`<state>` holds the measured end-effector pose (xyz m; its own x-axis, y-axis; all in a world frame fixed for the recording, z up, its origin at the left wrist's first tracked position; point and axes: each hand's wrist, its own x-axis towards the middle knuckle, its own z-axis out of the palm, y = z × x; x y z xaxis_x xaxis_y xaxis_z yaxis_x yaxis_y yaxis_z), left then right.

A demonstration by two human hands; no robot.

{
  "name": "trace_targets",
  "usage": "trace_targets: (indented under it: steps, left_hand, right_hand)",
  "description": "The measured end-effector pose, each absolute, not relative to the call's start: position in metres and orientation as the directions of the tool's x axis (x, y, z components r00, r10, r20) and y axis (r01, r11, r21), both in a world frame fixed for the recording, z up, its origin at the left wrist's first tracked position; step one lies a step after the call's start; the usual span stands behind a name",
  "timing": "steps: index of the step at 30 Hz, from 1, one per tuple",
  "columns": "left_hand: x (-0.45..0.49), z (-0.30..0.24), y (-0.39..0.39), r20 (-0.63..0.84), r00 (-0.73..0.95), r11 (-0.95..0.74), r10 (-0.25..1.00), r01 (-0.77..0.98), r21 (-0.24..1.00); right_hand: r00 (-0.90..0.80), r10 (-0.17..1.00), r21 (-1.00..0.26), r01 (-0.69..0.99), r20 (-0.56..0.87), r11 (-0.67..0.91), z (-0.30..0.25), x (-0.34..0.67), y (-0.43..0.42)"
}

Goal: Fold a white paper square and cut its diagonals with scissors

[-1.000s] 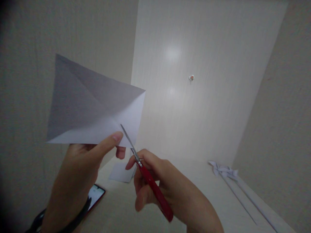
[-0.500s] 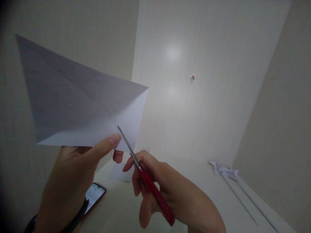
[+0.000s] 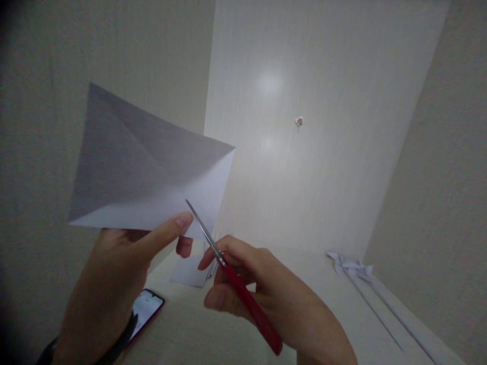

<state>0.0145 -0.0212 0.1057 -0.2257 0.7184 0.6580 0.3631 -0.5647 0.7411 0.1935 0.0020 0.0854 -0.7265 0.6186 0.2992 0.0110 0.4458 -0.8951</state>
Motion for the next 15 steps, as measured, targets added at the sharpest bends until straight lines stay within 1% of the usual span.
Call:
trace_targets:
  steps: [3,6,12,15]
  left_hand:
    - [0.0145,0.1083,-0.0239,0.646,-0.222,-0.553,0.73,0.363,0.75]
    - [0.014,0.1088,-0.0253,0.64,-0.222,-0.55,0.735,0.355,0.755]
    - [0.0154,0.105,-0.0244,0.642,-0.215,-0.565,0.736,0.329,0.757]
    - [0.0174,0.1035,-0.0241,0.641,-0.203,-0.574,0.74,0.306,0.76]
  right_hand:
    - [-0.722,0.632,-0.907,0.014,0.281,0.42,0.0841,0.1909,0.0001]
    - [-0.713,0.629,-0.898,-0.002,0.309,0.439,0.0831,0.1892,-0.0003]
    - [-0.704,0.654,-0.883,0.081,0.277,0.462,0.085,0.1899,-0.0026]
    - [-0.683,0.668,-0.876,0.085,0.295,0.474,0.085,0.1899,-0.0059]
